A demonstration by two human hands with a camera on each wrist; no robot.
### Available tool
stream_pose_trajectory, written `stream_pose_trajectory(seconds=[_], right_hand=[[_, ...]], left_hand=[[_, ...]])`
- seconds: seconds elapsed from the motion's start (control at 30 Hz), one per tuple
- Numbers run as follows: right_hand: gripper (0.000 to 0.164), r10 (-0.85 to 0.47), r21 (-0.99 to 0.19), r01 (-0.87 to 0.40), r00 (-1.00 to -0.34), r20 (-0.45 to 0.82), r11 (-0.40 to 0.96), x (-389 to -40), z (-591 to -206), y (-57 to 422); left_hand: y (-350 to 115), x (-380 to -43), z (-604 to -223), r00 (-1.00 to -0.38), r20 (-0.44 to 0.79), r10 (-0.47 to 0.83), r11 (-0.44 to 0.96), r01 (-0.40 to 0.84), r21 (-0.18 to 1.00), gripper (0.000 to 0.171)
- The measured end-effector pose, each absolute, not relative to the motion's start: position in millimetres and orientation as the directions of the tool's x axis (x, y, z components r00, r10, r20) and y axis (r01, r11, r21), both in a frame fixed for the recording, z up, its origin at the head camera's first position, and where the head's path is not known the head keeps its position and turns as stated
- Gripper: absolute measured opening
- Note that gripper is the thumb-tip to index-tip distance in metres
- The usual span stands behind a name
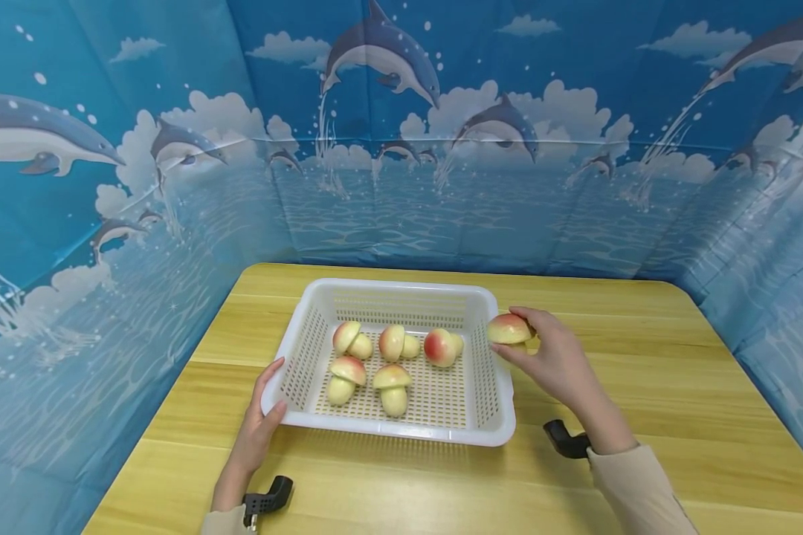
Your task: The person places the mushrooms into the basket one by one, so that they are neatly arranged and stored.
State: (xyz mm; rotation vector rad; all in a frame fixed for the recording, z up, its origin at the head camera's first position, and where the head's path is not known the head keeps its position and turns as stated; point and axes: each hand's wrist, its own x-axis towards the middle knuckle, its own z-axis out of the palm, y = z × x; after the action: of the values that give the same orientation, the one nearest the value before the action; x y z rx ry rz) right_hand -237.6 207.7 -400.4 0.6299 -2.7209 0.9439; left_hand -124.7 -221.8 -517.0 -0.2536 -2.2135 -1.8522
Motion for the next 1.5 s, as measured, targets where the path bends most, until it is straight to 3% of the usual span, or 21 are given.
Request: stream_pose_trajectory(seconds=[0.67, 1.2, 1.5], right_hand=[[0.066, -0.495, -0.434, -0.57, -0.821, 0.283, 0.698, -249.1, -392.3, 182.1], [0.068, -0.59, -0.416, -0.616, -0.781, 0.207, 0.669, -252.5, -388.2, 167.0], [0.058, -0.639, -0.382, -0.66, -0.743, 0.201, 0.647, -252.6, -391.3, 161.4]], left_hand=[[-222.2, -124.4, -516.7, -0.958, 0.285, -0.026, 0.19, 0.275, 0.942, 0.061], [-221.1, -123.7, -515.3, -0.958, 0.287, -0.024, 0.184, 0.278, 0.943, 0.062], [-221.9, -124.2, -515.3, -0.956, 0.291, -0.018, 0.19, 0.283, 0.94, 0.061]])
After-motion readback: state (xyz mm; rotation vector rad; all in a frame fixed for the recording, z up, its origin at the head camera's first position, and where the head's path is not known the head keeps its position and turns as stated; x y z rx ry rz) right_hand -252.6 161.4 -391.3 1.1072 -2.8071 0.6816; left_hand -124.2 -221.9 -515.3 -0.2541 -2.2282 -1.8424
